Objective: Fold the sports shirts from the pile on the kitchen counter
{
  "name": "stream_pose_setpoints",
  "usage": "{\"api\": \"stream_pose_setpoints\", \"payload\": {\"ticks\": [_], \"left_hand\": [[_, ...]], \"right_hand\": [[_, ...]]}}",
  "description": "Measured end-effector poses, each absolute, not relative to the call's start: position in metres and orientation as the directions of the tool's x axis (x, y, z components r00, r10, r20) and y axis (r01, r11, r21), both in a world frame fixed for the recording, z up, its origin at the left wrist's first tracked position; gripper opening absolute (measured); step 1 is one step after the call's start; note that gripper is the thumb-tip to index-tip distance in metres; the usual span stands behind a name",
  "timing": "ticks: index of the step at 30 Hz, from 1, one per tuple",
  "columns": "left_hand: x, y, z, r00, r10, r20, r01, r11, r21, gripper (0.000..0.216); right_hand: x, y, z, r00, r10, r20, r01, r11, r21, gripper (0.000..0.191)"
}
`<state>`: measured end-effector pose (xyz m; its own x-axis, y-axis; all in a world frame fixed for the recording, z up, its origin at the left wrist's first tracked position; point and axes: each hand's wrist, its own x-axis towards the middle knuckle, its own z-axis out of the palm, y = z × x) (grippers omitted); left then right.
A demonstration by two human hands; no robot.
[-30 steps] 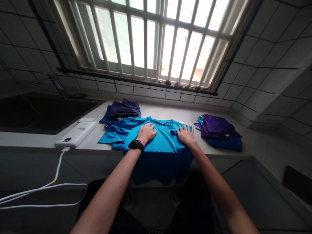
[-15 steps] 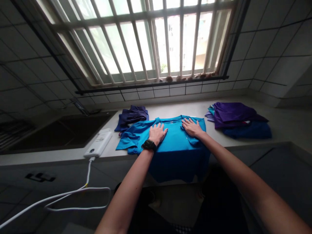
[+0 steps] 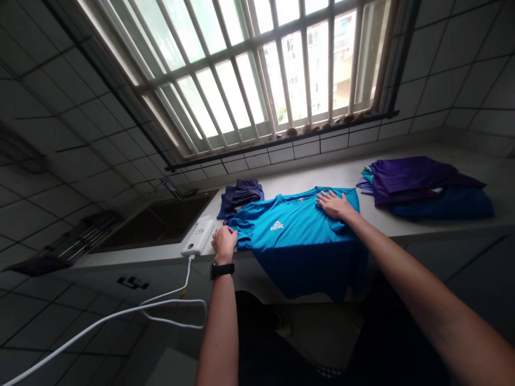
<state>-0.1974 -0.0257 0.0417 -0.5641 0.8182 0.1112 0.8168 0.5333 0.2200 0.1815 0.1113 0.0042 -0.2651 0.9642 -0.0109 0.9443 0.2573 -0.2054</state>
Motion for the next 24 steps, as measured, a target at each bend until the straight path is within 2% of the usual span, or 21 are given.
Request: {"api": "stream_pose_setpoints", "payload": {"ticks": [3, 6, 8, 9, 11, 14, 15, 17, 20, 22, 24], "left_hand": [[-0.202, -0.028, 0.044, -0.587, 0.797, 0.144, 0.797, 0.537, 0.276, 0.019], [-0.21, -0.034, 0.045, -0.655, 0.68, 0.329, 0.753, 0.551, 0.361, 0.027], [-0.216, -0.037, 0.044, -0.674, 0.575, 0.464, 0.738, 0.556, 0.382, 0.036], [-0.219, -0.037, 0.044, -0.679, 0.555, 0.481, 0.732, 0.567, 0.378, 0.038], [-0.224, -0.037, 0.043, -0.692, 0.611, 0.383, 0.721, 0.604, 0.34, 0.043], [-0.228, -0.032, 0.041, -0.682, 0.718, 0.139, 0.728, 0.646, 0.231, 0.068], [-0.229, -0.03, 0.041, -0.664, 0.743, 0.083, 0.742, 0.642, 0.195, 0.07], [-0.229, -0.026, 0.041, -0.619, 0.785, 0.002, 0.776, 0.611, 0.156, 0.054], [-0.231, -0.025, 0.045, -0.604, 0.797, 0.019, 0.785, 0.591, 0.185, 0.024], [-0.236, -0.028, 0.047, -0.641, 0.761, 0.104, 0.762, 0.613, 0.21, 0.022], [-0.24, -0.032, 0.047, -0.658, 0.743, 0.12, 0.748, 0.628, 0.213, 0.025]], "right_hand": [[0.181, 0.11, 0.006, -0.262, 0.965, -0.004, 0.944, 0.255, -0.207, 0.062], [0.181, 0.109, 0.007, -0.256, 0.967, 0.01, 0.943, 0.252, -0.219, 0.061], [0.18, 0.109, 0.007, -0.255, 0.967, 0.009, 0.942, 0.251, -0.224, 0.061], [0.18, 0.109, 0.007, -0.255, 0.967, 0.006, 0.942, 0.25, -0.224, 0.061], [0.18, 0.109, 0.008, -0.255, 0.967, -0.004, 0.943, 0.248, -0.22, 0.061], [0.18, 0.109, 0.007, -0.256, 0.967, -0.013, 0.947, 0.248, -0.204, 0.061], [0.18, 0.109, 0.007, -0.254, 0.967, -0.012, 0.949, 0.247, -0.197, 0.061], [0.18, 0.109, 0.007, -0.253, 0.968, -0.005, 0.951, 0.247, -0.186, 0.061], [0.181, 0.108, 0.008, -0.26, 0.966, 0.002, 0.95, 0.256, -0.178, 0.061], [0.181, 0.107, 0.009, -0.266, 0.964, -0.003, 0.948, 0.261, -0.183, 0.061], [0.181, 0.108, 0.009, -0.269, 0.963, -0.009, 0.946, 0.262, -0.193, 0.062]]}}
